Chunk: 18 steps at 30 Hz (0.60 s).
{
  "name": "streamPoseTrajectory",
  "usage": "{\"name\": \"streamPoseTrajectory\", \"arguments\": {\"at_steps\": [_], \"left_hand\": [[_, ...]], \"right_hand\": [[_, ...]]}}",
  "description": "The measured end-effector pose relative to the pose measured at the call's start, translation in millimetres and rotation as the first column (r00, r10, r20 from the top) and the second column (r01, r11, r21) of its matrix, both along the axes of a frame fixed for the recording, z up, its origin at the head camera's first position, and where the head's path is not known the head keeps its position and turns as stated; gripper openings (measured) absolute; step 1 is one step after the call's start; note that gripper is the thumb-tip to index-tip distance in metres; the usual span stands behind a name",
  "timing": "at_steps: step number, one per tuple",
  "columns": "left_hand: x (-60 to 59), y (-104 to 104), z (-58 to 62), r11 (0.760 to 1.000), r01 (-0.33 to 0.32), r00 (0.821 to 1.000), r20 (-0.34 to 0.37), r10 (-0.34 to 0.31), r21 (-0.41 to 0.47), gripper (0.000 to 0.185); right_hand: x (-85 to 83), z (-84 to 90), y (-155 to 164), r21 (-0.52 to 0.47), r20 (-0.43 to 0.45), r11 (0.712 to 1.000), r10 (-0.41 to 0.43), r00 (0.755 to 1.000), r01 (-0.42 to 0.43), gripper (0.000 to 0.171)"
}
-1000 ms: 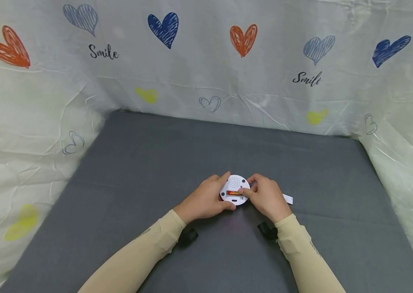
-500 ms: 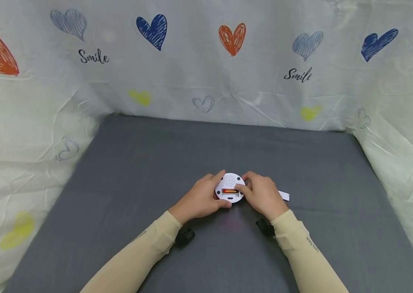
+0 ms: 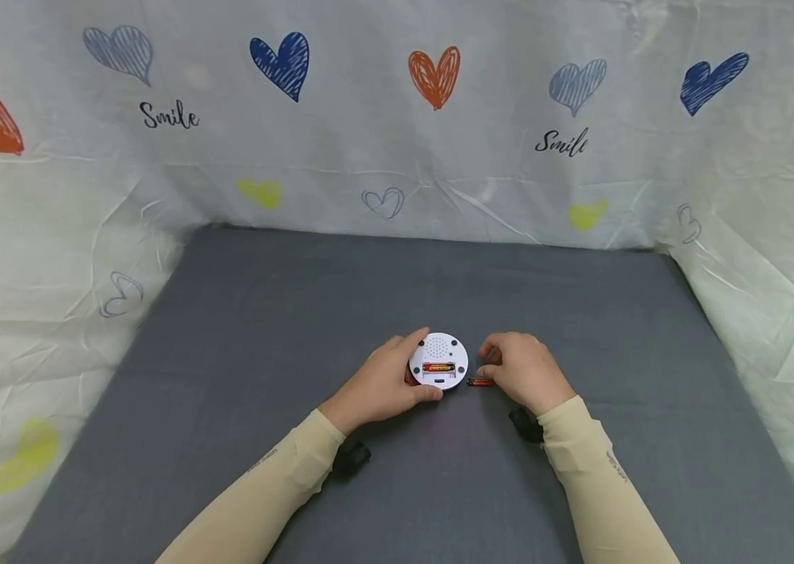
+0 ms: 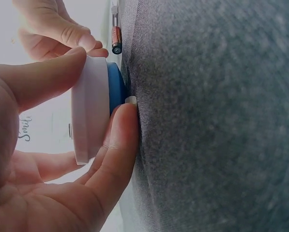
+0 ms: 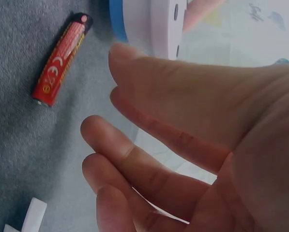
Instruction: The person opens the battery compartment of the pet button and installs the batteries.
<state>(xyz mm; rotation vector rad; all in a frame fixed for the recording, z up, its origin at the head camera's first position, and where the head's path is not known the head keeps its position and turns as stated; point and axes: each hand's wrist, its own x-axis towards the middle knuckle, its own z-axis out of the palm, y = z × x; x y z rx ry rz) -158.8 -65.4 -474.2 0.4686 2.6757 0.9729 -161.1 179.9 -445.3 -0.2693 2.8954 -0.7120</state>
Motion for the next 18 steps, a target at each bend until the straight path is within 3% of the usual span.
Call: {"name": "streamPoseTrajectory", "arguments": {"at_steps": [13,18], "left_hand": [[-1.0,1.9,1.7,1.000,-0.007,1.000,0.002,0.007,0.017,0.100],[-1.0,2.7,1.5,1.000,-0.013,1.000,0.003,0.013,0.023,0.099]], "right_hand": [[-3.4,-7.9,-7.5,0.033,0.046,0.998,0.042,0.998,-0.044,0.016],[-5.1,-12.2,-9.2,0.075,0.017,0.996,0.052,0.999,-0.053,0.015]]}}
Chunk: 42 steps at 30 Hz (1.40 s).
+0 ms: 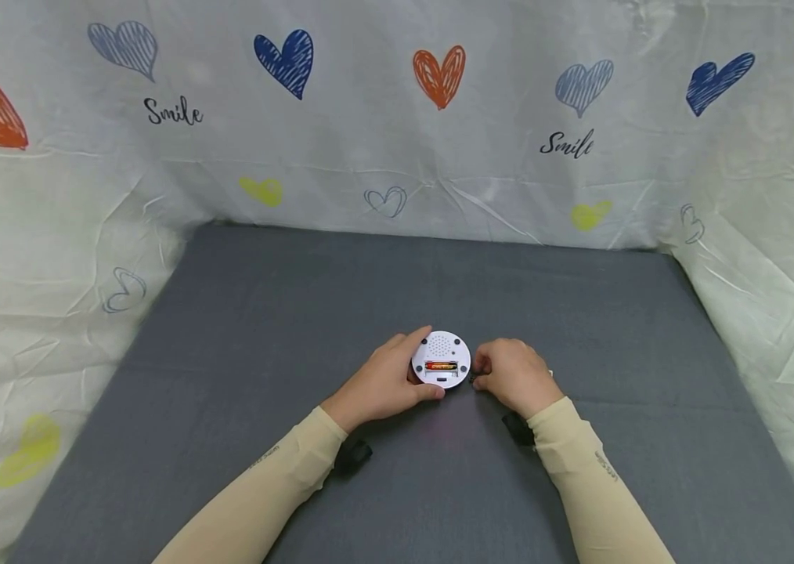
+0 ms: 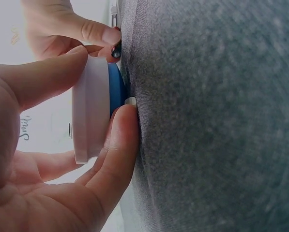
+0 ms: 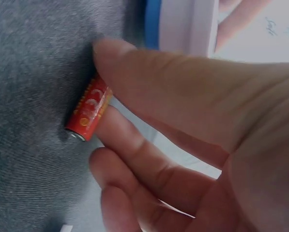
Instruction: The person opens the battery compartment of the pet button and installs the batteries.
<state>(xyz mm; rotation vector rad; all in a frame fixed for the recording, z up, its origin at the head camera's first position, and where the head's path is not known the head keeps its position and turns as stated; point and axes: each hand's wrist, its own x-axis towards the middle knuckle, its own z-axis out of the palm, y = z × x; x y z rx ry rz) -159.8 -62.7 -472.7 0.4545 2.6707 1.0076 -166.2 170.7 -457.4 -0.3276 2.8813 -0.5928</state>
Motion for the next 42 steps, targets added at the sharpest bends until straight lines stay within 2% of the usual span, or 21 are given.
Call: {"name": "streamPoseTrajectory", "arguments": {"at_steps": [16,25,28,32,37,42], "left_hand": [[0.0,-1.2,1.1,1.000,-0.001,1.000,0.012,0.001,-0.005,0.100],[0.2,-1.8,-0.9,1.000,0.005,1.000,0.014,-0.005,-0.002,0.099],[0.5,-2.3,-1.6,1.000,0.008,1.000,0.014,-0.008,0.001,0.099],[0.7,-3.5,-2.8,1.000,0.019,1.000,0.011,-0.019,0.015,0.098],[0.2,-5.2,-4.2,0.998,0.047,0.999,-0.007,-0.046,0.031,0.098],[1.3,-7.2,-3.8,0.997,0.063,0.998,-0.016,-0.062,0.047,0.098]], "right_hand": [[-3.9,-2.9,4.7,-0.008,-0.122,1.000,0.016,0.992,-0.017,0.005],[0.1,7.6,5.1,-0.040,-0.264,0.999,0.006,0.965,-0.017,0.007],[3.9,12.9,1.5,-0.069,-0.326,0.995,0.039,0.944,-0.065,0.009],[9.7,16.5,-9.2,-0.098,-0.387,0.979,0.129,0.913,-0.179,0.010],[14.8,9.1,-24.6,-0.103,-0.426,0.949,0.228,0.876,-0.298,0.010],[17.1,1.5,-33.5,-0.087,-0.422,0.939,0.268,0.866,-0.333,0.011]]}}
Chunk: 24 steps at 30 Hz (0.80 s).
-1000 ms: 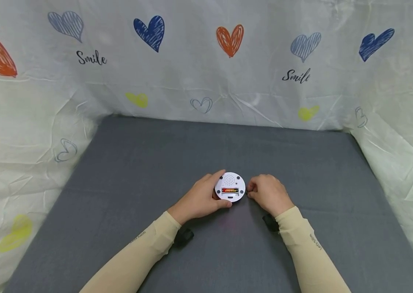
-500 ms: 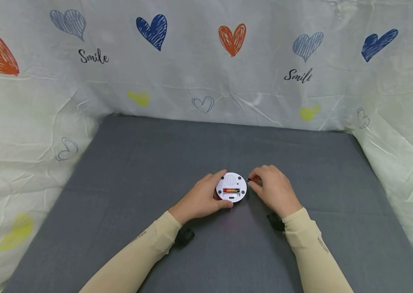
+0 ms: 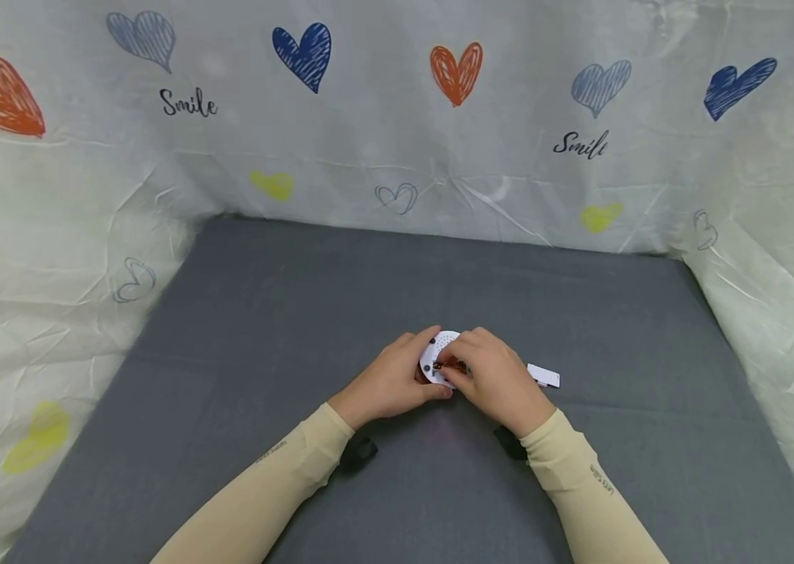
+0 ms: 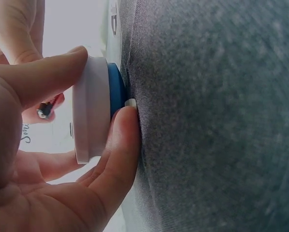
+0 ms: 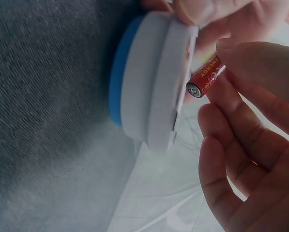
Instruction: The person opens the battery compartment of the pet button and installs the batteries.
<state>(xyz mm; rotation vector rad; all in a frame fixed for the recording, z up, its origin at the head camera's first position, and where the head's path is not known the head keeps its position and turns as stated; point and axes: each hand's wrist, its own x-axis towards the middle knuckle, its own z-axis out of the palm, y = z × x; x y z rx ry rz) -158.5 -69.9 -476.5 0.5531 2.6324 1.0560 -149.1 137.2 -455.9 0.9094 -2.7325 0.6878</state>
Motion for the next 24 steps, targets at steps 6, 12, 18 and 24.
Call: {"name": "streamPoseTrajectory", "arguments": {"at_steps": [6,12,18,24], "left_hand": [[0.2,0.0,0.5,1.000,0.008,1.000,0.001,-0.008,0.001,0.098],[-0.6,0.0,-0.1,1.000,0.014,1.000,-0.016,-0.014,-0.007,0.099],[-0.2,0.3,0.0,1.000,0.008,1.000,-0.010,-0.008,-0.019,0.098],[0.3,0.3,0.4,1.000,0.004,1.000,-0.018,-0.004,-0.021,0.098]], "right_hand": [[0.5,-4.6,-2.7,0.018,-0.005,1.000,-0.001,1.000,0.001,0.009],[0.4,-5.8,-3.3,0.025,0.007,1.000,-0.008,1.000,0.008,0.009],[0.8,-5.8,-3.0,0.021,0.020,1.000,-0.010,1.000,0.009,0.009],[1.1,-5.1,-3.4,0.018,0.012,1.000,-0.016,1.000,0.016,0.007]]}}
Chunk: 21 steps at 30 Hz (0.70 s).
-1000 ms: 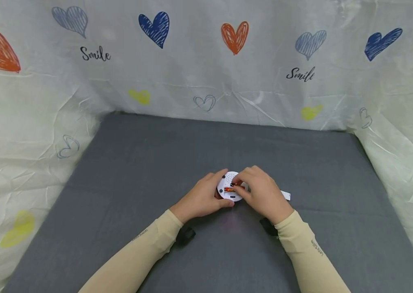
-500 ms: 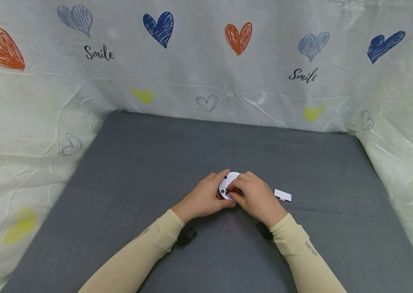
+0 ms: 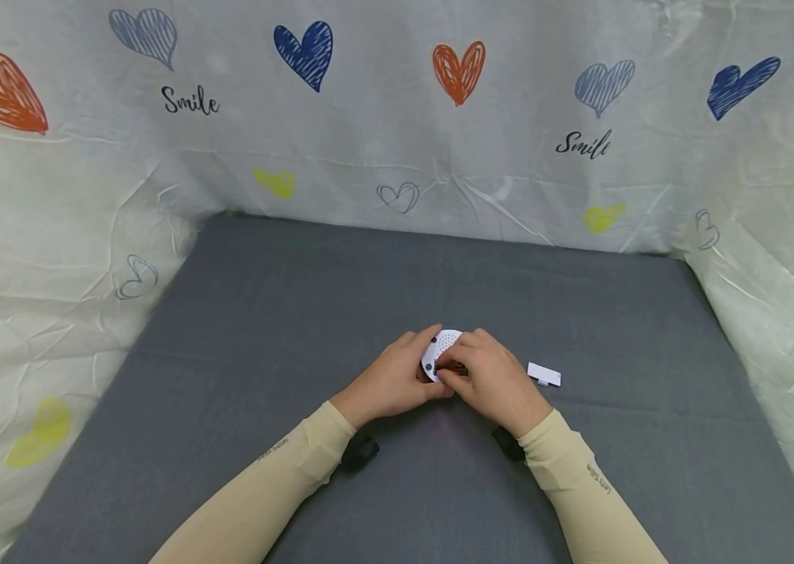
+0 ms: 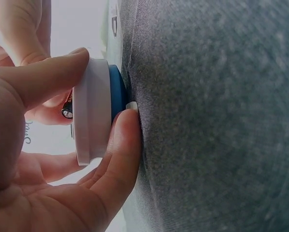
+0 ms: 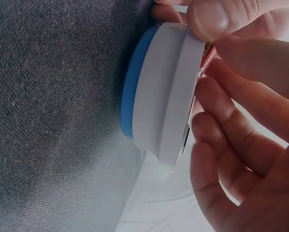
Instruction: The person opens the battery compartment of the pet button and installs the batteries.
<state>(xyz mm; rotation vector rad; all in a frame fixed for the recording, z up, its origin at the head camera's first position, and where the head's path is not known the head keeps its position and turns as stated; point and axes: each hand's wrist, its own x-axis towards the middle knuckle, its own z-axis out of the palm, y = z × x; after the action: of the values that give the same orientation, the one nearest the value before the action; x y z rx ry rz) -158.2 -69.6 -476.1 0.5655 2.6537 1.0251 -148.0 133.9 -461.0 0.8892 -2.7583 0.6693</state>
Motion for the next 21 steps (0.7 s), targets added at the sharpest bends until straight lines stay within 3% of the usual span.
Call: {"name": "streamPoseTrajectory", "arguments": {"at_steps": [3,9,21], "left_hand": [[0.1,-0.1,0.4,1.000,0.001,1.000,0.004,-0.001,0.004,0.098],[-0.3,0.9,0.1,1.000,-0.002,1.000,0.014,0.002,-0.005,0.096],[1.4,2.6,1.8,0.999,-0.019,1.000,0.004,0.019,-0.026,0.094]], "right_hand": [[0.3,-0.2,-1.5,-0.035,-0.041,0.999,-0.043,0.998,0.042,0.012],[4.3,-3.7,-6.7,-0.088,-0.011,0.973,-0.215,0.977,0.213,0.052],[8.4,-6.9,-10.1,0.058,0.160,0.907,-0.422,0.892,0.418,0.084]]}}
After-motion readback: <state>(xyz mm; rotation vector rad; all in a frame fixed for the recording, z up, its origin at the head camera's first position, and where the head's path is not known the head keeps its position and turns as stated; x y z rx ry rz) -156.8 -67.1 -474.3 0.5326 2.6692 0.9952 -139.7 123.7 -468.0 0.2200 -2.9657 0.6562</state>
